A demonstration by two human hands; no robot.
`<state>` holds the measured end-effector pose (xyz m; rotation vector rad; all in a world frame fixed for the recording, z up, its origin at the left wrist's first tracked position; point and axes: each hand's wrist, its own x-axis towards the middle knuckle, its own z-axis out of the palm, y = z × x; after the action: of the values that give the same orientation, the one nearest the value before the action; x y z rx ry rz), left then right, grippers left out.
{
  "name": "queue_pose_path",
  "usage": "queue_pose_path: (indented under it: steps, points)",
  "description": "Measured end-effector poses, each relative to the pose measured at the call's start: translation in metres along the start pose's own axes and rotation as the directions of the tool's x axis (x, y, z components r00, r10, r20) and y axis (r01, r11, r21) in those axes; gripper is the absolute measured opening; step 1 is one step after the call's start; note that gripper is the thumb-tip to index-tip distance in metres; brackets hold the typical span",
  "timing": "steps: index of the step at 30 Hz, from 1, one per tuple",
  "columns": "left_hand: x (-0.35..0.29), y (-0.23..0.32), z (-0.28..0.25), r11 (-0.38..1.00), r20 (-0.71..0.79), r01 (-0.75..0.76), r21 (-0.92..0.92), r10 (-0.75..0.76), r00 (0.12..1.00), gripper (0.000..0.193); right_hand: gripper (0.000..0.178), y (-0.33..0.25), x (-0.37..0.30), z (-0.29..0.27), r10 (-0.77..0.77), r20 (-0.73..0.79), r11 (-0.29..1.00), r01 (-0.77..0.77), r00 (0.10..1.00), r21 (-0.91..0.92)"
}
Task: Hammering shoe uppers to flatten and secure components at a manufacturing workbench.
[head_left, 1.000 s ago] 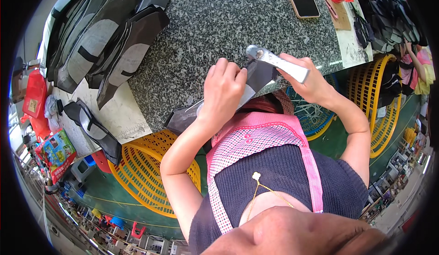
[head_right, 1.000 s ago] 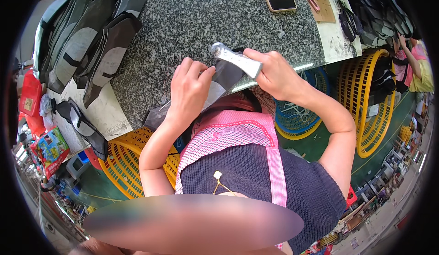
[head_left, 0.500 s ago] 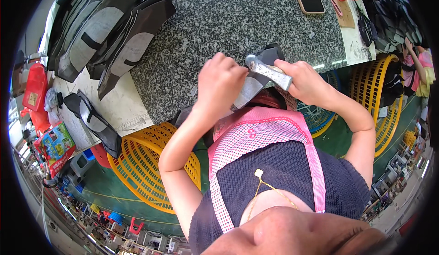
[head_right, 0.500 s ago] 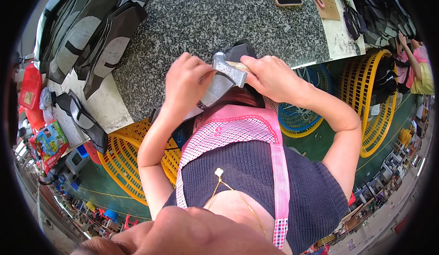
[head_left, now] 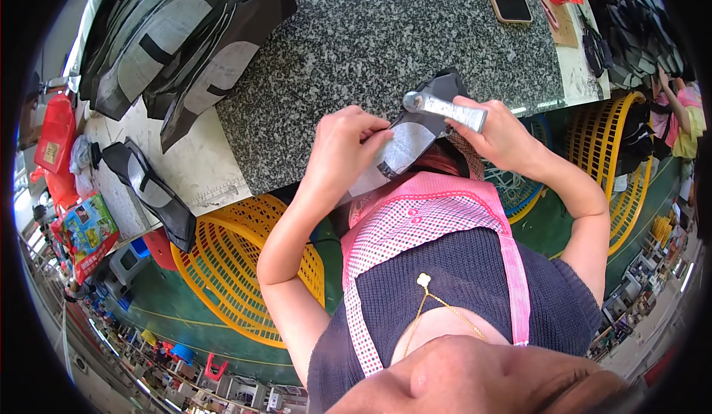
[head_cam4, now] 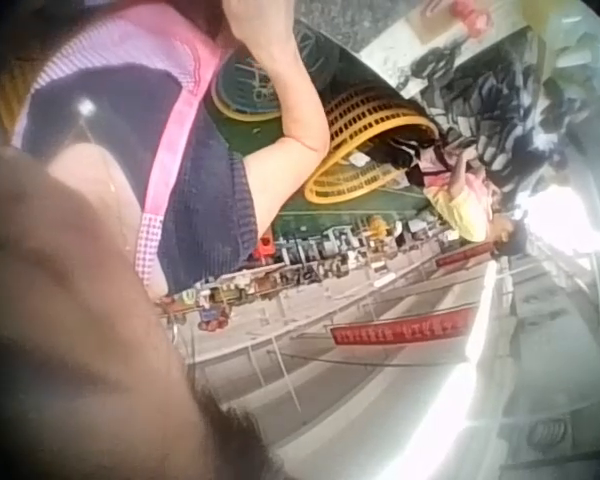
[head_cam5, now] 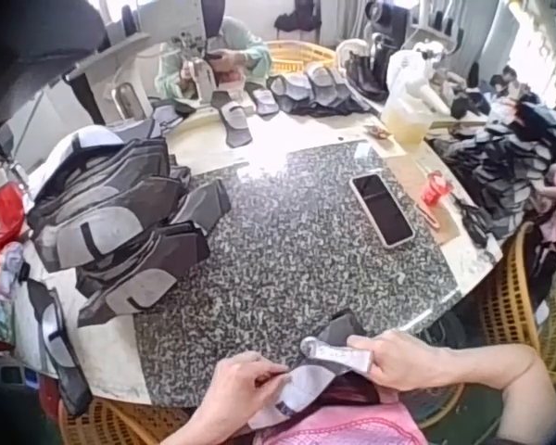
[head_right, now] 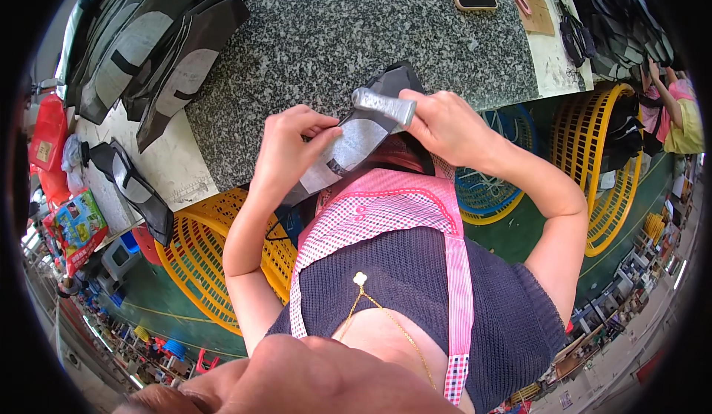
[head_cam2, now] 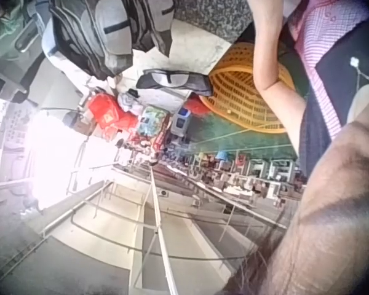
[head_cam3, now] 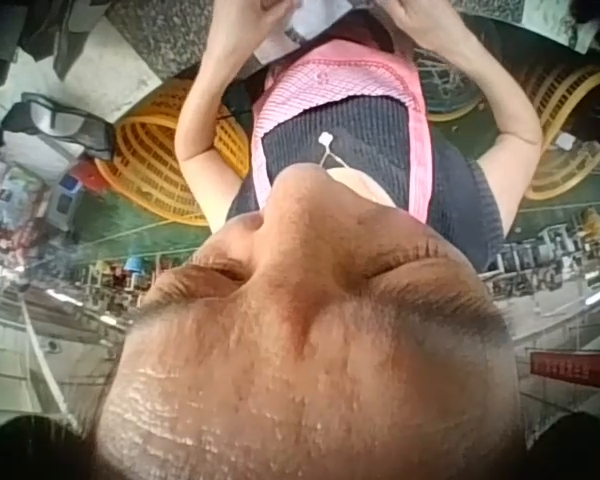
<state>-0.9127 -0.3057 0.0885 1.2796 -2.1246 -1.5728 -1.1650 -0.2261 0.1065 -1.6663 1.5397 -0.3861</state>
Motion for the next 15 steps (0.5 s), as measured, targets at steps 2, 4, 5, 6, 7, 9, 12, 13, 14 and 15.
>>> queue_pose_path:
  steps: [2, 4, 5, 6, 7, 9, 12, 13, 14, 15]
  points:
    - [-0.007, -0.011, 0.009, 0.897, -0.095, -0.325, 0.299, 0.367, 0.925, 0.011, 0.015, -0.001, 0.005, -0.003, 0.012, 0.03, 0.999, -0.013, 0.999, 0.034]
    - [-0.014, -0.011, 0.012, 0.837, -0.06, -0.38, 0.394, 0.437, 0.898, 0.017, 0.012, -0.007, 0.003, -0.006, -0.104, -0.103, 0.994, 0.107, 0.989, 0.028]
    - [-0.016, -0.012, 0.015, 0.817, -0.069, -0.389, 0.426, 0.458, 0.886, 0.018, 0.013, -0.019, 0.001, -0.007, -0.075, -0.122, 0.994, 0.084, 0.99, 0.065]
    - [-0.017, -0.013, 0.017, 0.795, -0.077, -0.396, 0.459, 0.48, 0.874, 0.02, 0.012, -0.031, -0.001, -0.008, -0.065, -0.104, 0.972, 0.086, 0.993, 0.216]
    - [-0.014, -0.014, 0.017, 0.792, -0.062, -0.417, 0.445, 0.492, 0.868, 0.02, 0.012, -0.029, -0.005, -0.005, -0.098, -0.062, 0.983, 0.107, 0.993, 0.15]
    - [-0.01, -0.015, 0.015, 0.8, -0.057, -0.428, 0.421, 0.494, 0.867, 0.019, 0.013, -0.009, -0.003, 0.005, -0.098, 0.091, 0.993, 0.103, 0.991, -0.05]
    - [0.005, -0.016, 0.017, 0.804, -0.086, -0.43, 0.411, 0.504, 0.859, 0.017, 0.013, 0.003, -0.002, -0.008, 0.027, -0.091, 1.0, -0.027, 0.995, -0.005]
    - [0.01, -0.013, 0.022, 0.804, -0.119, -0.415, 0.426, 0.504, 0.855, 0.016, 0.017, 0.004, -0.002, -0.016, 0.075, -0.165, 0.997, -0.073, 0.983, 0.02]
    - [0.019, -0.01, 0.026, 0.802, -0.123, -0.421, 0.424, 0.511, 0.851, 0.016, 0.02, -0.001, -0.004, -0.021, 0.062, -0.284, 0.997, -0.049, 0.957, 0.052]
    - [0.031, -0.008, 0.029, 0.795, -0.136, -0.428, 0.429, 0.525, 0.84, 0.015, 0.022, -0.004, -0.004, -0.022, 0.105, -0.304, 0.99, -0.07, 0.947, 0.123]
